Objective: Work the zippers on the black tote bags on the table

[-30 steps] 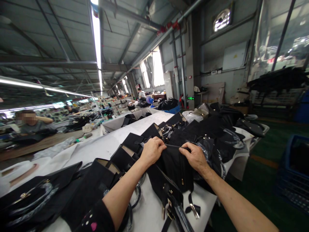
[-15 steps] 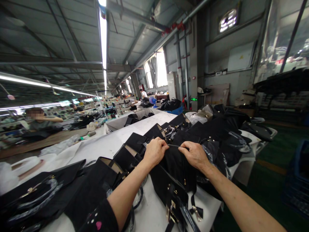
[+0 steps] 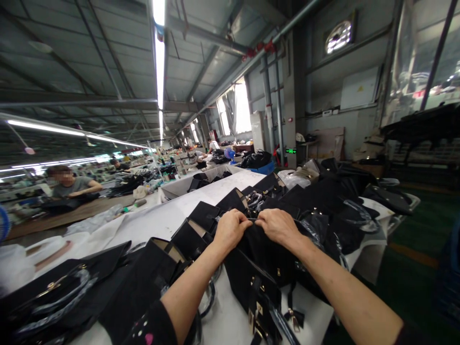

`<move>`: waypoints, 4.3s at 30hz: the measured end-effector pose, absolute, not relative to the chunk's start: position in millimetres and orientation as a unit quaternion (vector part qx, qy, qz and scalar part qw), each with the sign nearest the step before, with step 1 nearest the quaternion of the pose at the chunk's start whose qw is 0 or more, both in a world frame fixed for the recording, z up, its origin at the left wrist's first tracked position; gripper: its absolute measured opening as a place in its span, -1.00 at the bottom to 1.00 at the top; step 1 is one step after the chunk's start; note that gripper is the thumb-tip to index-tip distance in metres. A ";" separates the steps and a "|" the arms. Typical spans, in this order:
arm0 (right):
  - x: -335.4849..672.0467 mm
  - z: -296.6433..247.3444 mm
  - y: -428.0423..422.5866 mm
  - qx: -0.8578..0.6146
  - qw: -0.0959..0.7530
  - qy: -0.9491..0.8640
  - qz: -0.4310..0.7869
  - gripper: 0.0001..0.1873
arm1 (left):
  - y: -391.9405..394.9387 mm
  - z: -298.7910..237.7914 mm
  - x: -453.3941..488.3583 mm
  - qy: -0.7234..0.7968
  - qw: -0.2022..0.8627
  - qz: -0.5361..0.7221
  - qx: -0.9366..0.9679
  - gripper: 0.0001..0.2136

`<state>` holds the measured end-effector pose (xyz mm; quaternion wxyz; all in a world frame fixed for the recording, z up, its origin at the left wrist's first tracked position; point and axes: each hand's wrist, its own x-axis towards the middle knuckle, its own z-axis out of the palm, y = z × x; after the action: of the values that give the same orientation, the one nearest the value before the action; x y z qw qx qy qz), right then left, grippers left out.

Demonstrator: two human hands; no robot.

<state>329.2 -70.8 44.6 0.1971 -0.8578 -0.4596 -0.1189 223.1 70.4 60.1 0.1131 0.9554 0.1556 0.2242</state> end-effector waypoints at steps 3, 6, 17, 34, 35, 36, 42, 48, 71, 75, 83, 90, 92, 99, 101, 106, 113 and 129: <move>336.2 40.6 -71.9 -0.862 0.239 -0.439 -0.085 -0.80 | 76.2 60.6 219.0 0.161 0.145 0.238 0.947 -0.90; 339.2 36.5 -77.2 -0.854 0.270 -0.438 -0.077 -0.79 | 78.9 61.7 213.7 0.164 0.149 0.245 0.944 -0.90; 332.9 34.5 -77.7 -0.856 0.265 -0.431 -0.110 -0.77 | 81.2 60.0 217.1 0.182 0.117 0.240 0.946 -0.87; 319.5 46.9 -59.9 -0.856 0.163 -0.470 -0.143 -0.76 | 78.9 59.0 219.8 0.191 0.092 0.229 0.950 -0.87; 319.2 48.8 -53.8 -0.852 0.165 -0.478 -0.134 -0.77 | 79.3 59.3 219.3 0.193 0.092 0.228 0.950 -0.87; 319.5 50.1 -48.2 -0.849 0.169 -0.485 -0.124 -0.79 | 80.0 59.4 218.4 0.196 0.093 0.226 0.950 -0.87; 328.9 46.7 -40.4 -0.848 0.190 -0.485 -0.095 -0.81 | 90.8 57.9 206.0 0.133 0.143 0.247 0.949 -0.77; 331.8 44.4 -46.2 -0.852 0.206 -0.473 -0.091 -0.78 | 101.1 59.7 192.0 0.127 0.158 0.235 0.951 -0.81; 321.2 40.1 -45.8 -0.850 0.198 -0.471 -0.130 -0.70 | 98.5 59.8 200.5 0.226 0.146 0.252 0.929 -0.83; 322.2 36.6 -43.8 -0.850 0.193 -0.471 -0.139 -0.69 | 96.8 61.3 204.7 0.241 0.131 0.252 0.928 -0.86; 319.6 48.2 -40.6 -0.863 0.185 -0.459 -0.103 -0.70 | 97.2 61.0 209.0 0.250 0.128 0.244 0.928 -0.88; 320.2 66.1 -9.1 -0.828 0.196 -0.524 -0.023 -0.82 | 106.8 58.5 200.3 0.242 0.179 0.232 0.925 -0.81; 317.7 68.1 -10.6 -0.825 0.199 -0.529 -0.010 -0.82 | 116.4 55.9 189.0 0.212 0.252 0.190 0.925 -0.61; 315.0 62.2 -33.7 -0.828 0.209 -0.520 0.009 -0.84 | 150.1 42.4 170.3 0.149 0.404 0.061 0.901 -0.76; 319.4 58.8 -32.3 -0.833 0.216 -0.510 0.008 -0.83 | 153.1 39.4 175.3 0.154 0.412 0.071 0.895 -0.77; 329.2 52.4 -28.9 -0.799 0.270 -0.537 0.031 -0.78 | 150.7 35.2 180.8 0.166 0.399 0.103 0.896 -0.78; 330.2 48.6 -31.3 -0.785 0.276 -0.555 0.019 -0.82 | 145.5 39.1 173.6 0.159 0.361 0.106 0.913 -0.84; 328.1 47.7 -28.3 -0.814 0.205 -0.542 -0.040 -0.85 | 83.0 68.1 169.0 0.218 0.042 0.069 0.973 -0.54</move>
<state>328.1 -28.3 47.7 0.2054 -0.8136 -0.5424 -0.0397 169.0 83.0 68.1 0.0420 0.9726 0.2179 0.0691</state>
